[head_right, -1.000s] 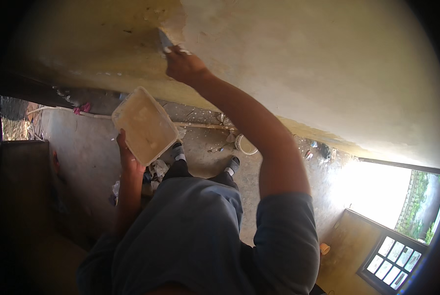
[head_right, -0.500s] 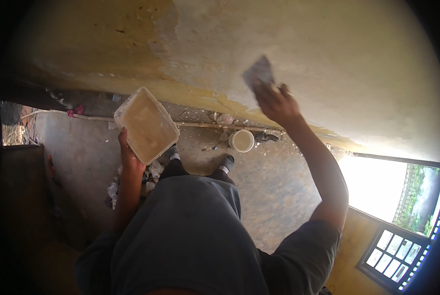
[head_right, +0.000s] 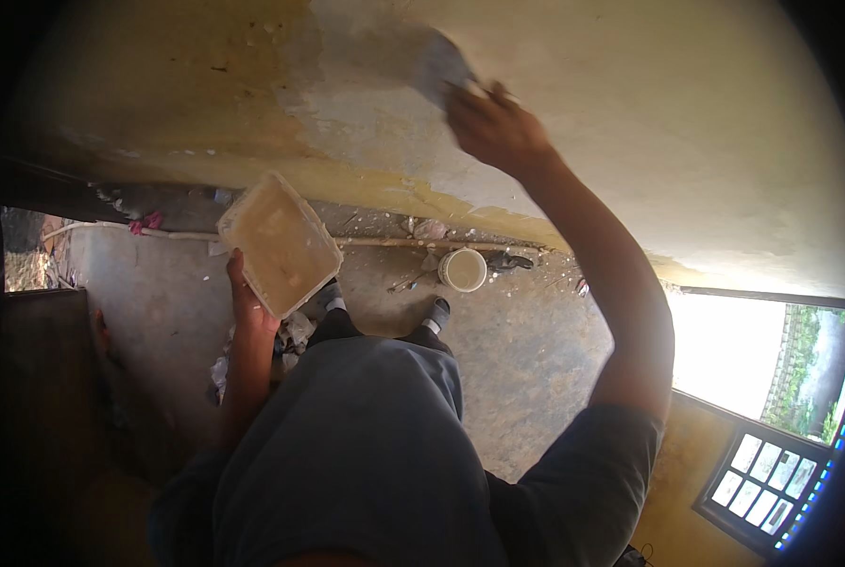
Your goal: The person patches a damaged section of an interior wall using a putty knife to apply white filler from a plastic container. The person smooths the filler over the peeling paint and cracks, then cleans the putty knife using a dark cloth before applying more filler.
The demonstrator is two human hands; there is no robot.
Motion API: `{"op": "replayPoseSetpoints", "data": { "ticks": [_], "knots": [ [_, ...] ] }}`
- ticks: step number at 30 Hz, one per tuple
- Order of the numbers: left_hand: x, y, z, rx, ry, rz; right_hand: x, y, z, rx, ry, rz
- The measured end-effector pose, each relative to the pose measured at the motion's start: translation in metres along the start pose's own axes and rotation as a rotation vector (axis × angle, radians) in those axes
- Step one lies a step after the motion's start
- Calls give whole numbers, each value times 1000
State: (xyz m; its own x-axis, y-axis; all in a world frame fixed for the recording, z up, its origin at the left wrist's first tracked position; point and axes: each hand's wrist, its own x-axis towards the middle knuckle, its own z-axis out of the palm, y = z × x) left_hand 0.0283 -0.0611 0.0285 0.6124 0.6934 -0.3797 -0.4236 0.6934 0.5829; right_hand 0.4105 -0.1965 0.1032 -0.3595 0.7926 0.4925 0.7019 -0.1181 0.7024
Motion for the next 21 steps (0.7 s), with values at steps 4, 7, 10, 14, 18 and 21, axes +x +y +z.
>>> {"op": "replayPoseSetpoints", "data": {
  "ticks": [4, 7, 10, 14, 18, 21],
  "knots": [
    [-1, -5, 7, 20, 4, -5, -143, 59, -77, -78, -512, 1],
    [1, -5, 10, 17, -14, -40, -159, 62, -113, -99, -559, 53],
    [3, -7, 4, -5, -49, -83, -92, 49, -118, 1, -404, 46],
    [2, -1, 5, 1, -87, -121, 65, 12, -83, 140, 60, -25],
    [-2, 2, 9, 11, -94, -142, 179, 15, -72, 57, 45, -134],
    [0, 2, 15, 37, -69, -121, 178, 45, -66, 117, -16, -116]
  ]
}}
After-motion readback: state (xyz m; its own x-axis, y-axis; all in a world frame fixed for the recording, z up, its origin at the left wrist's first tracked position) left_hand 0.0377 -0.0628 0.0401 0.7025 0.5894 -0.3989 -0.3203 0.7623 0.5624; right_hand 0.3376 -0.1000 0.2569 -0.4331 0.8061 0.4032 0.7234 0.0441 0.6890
